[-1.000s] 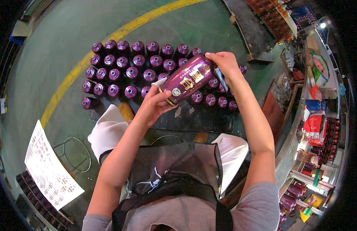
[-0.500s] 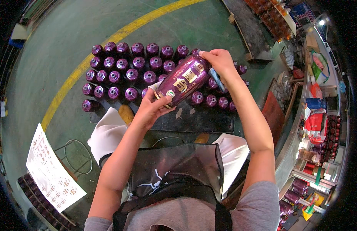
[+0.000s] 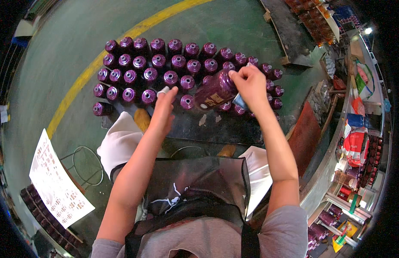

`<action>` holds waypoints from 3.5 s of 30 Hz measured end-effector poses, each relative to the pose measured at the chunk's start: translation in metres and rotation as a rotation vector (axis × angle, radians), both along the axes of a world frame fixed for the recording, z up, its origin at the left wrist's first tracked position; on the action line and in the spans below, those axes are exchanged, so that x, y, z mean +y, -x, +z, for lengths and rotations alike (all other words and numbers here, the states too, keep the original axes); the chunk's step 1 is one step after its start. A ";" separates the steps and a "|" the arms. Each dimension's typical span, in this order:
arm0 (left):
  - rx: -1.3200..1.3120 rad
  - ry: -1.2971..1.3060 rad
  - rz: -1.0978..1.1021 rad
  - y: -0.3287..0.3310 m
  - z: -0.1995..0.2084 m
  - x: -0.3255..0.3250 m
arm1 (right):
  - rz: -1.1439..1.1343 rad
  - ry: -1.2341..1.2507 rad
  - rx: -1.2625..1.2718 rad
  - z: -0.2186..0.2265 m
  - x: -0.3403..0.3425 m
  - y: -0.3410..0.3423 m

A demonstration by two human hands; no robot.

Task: Applying decorative labels and brand stickers to purple bottles on a manufacturing production line.

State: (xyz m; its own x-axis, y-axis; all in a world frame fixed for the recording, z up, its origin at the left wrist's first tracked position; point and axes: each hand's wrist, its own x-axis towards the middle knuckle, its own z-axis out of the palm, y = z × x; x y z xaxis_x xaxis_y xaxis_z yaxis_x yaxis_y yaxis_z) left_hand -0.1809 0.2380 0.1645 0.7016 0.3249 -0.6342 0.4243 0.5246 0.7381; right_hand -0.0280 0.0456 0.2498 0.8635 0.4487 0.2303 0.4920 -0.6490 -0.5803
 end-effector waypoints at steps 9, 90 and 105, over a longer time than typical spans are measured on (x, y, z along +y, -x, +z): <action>-0.052 -0.083 0.121 -0.001 0.011 -0.003 | -0.196 0.218 -0.108 -0.203 -0.017 0.030; 0.293 -1.416 -0.245 -0.017 -0.234 0.108 | 0.152 0.512 0.134 -0.301 0.081 0.061; -0.002 -1.467 -0.525 -0.022 -0.198 0.034 | 0.156 0.588 0.189 -0.292 0.089 0.054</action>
